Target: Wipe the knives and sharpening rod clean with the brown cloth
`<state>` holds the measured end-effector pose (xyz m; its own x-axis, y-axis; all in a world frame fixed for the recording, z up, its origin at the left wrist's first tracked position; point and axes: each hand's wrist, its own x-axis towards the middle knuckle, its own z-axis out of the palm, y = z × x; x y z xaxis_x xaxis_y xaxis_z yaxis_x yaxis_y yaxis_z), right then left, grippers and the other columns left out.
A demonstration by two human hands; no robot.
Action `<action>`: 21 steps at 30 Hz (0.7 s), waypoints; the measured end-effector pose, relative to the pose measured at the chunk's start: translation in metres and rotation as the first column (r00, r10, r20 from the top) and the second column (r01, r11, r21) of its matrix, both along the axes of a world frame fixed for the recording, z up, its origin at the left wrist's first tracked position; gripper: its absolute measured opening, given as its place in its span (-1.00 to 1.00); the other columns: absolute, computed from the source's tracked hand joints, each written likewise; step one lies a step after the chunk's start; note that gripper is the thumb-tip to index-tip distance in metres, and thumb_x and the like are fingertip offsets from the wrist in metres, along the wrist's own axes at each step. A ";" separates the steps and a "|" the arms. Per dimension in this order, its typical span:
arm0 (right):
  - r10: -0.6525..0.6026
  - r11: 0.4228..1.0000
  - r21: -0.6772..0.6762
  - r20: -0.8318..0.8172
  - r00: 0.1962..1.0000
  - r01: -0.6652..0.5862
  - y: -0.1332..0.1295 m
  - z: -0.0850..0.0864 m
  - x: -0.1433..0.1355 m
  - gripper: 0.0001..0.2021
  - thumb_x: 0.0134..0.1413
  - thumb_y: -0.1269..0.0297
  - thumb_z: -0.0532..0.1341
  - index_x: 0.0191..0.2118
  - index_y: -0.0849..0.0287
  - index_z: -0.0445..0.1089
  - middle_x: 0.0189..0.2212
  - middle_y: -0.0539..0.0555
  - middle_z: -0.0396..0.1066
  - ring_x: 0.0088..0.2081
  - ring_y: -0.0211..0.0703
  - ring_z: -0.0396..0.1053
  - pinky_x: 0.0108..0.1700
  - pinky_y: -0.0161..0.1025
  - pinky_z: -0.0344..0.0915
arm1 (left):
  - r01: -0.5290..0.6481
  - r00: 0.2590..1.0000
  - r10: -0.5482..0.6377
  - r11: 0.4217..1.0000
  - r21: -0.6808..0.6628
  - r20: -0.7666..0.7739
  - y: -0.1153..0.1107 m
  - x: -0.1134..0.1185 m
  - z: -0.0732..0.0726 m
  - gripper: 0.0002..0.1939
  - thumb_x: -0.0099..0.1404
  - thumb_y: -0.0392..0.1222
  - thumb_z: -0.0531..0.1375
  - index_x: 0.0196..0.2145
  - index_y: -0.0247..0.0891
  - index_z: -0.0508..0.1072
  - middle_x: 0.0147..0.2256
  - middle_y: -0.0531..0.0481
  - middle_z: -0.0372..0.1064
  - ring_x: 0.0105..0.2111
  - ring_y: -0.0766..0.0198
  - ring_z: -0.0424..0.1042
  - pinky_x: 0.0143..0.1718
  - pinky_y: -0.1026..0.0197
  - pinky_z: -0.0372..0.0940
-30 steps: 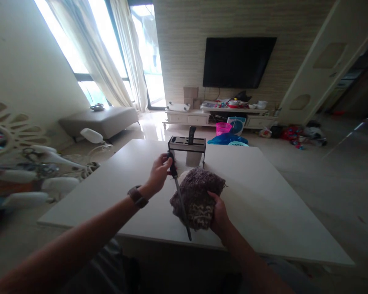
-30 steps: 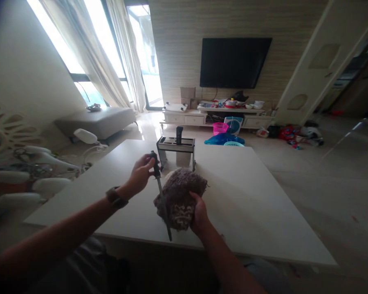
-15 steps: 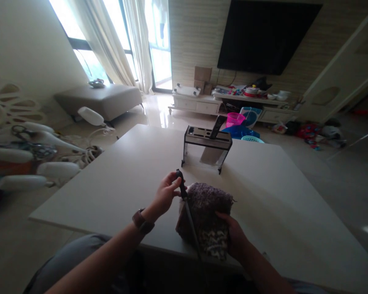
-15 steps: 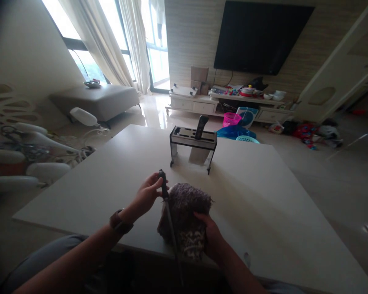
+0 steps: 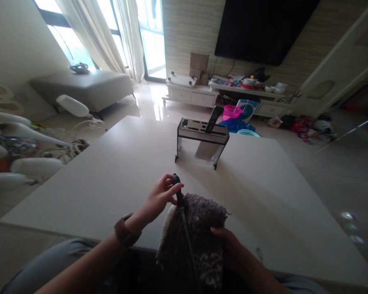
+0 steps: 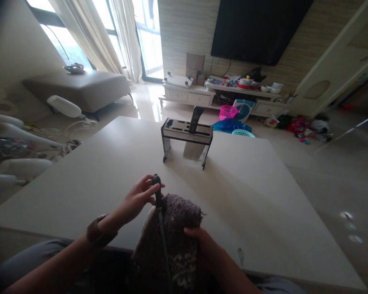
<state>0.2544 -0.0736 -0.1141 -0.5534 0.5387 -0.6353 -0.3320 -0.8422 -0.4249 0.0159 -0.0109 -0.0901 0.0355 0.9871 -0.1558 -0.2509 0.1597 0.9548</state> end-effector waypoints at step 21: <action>0.043 0.996 -0.082 0.113 0.993 -0.034 0.001 -0.009 -0.004 -0.57 -0.09 0.09 0.25 -0.24 0.40 0.57 -0.34 0.28 0.62 -0.32 0.01 0.56 -0.15 -0.13 0.42 | -0.037 0.998 0.038 0.999 0.025 -0.044 -0.003 0.002 0.003 -0.39 0.15 -0.05 0.42 0.09 -0.15 0.29 -0.31 0.11 0.30 -0.43 0.31 0.46 -0.60 0.29 0.48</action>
